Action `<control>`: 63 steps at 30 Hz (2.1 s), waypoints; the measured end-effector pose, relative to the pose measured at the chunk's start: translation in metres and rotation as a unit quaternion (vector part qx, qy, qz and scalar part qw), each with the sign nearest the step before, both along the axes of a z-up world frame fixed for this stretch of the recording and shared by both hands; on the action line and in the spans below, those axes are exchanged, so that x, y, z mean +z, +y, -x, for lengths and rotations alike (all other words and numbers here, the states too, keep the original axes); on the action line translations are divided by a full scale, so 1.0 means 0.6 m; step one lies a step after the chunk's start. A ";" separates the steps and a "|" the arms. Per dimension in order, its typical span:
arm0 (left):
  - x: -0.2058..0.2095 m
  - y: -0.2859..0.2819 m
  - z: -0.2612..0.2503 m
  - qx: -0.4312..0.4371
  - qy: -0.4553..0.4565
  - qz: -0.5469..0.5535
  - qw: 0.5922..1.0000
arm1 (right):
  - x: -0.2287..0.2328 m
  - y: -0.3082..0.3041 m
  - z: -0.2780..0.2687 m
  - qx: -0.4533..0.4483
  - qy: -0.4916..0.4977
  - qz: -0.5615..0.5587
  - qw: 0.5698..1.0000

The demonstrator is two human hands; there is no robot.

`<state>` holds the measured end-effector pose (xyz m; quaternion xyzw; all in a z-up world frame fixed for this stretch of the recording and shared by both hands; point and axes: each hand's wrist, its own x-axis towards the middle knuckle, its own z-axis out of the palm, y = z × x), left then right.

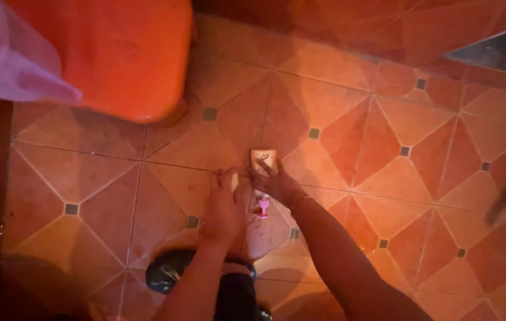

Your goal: The person cleans a sink and surrounding bathroom fixtures using a cloth and soapy water, wiping the sink basin, the faucet, and the nearby shelving unit.

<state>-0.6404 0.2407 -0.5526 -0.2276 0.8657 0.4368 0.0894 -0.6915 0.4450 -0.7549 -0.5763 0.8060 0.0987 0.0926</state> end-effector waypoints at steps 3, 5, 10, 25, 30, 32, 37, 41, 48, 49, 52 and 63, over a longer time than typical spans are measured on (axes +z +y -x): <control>-0.047 -0.040 -0.005 0.004 0.083 -0.016 0.996 | -0.011 -0.027 0.011 0.021 -0.006 -0.087 0.996; -0.042 -0.075 -0.017 0.001 0.058 0.068 0.996 | 0.011 -0.063 0.004 -0.030 -0.009 -0.025 0.999; 0.082 -0.162 -0.053 0.068 0.076 0.039 0.994 | 0.190 -0.157 0.014 -0.201 -0.242 0.067 0.947; 0.629 -0.400 -0.193 0.361 0.185 0.191 0.894 | 0.918 -0.619 -0.069 -0.317 -0.338 0.387 0.797; 0.783 -0.462 -0.256 0.436 0.215 0.216 0.847 | 1.062 -0.741 -0.123 -0.228 -0.315 0.446 0.806; 0.825 -0.483 -0.291 0.424 0.236 0.248 0.838 | 1.110 -0.786 -0.150 -0.197 -0.384 0.492 0.756; 0.867 -0.530 -0.350 0.470 0.252 0.241 0.811 | 1.164 -0.906 -0.204 -0.171 -0.434 0.490 0.736; 0.860 -0.568 -0.375 0.487 0.236 0.238 0.807 | 1.138 -1.000 -0.238 -0.182 -0.465 0.474 0.725; 0.856 -0.596 -0.401 0.526 0.235 0.163 0.801 | 1.125 -1.083 -0.244 -0.168 -0.333 0.458 0.807; 0.856 -0.598 -0.401 0.531 0.233 0.159 0.799 | 1.127 -1.082 -0.246 -0.159 -0.335 0.468 0.802; 0.856 -0.601 -0.403 0.528 0.240 0.164 0.798 | 1.135 -1.080 -0.249 -0.145 -0.335 0.477 0.799; 0.846 -0.595 -0.388 0.509 0.257 0.192 0.799 | 1.088 -1.020 -0.218 -0.111 -0.322 0.503 0.795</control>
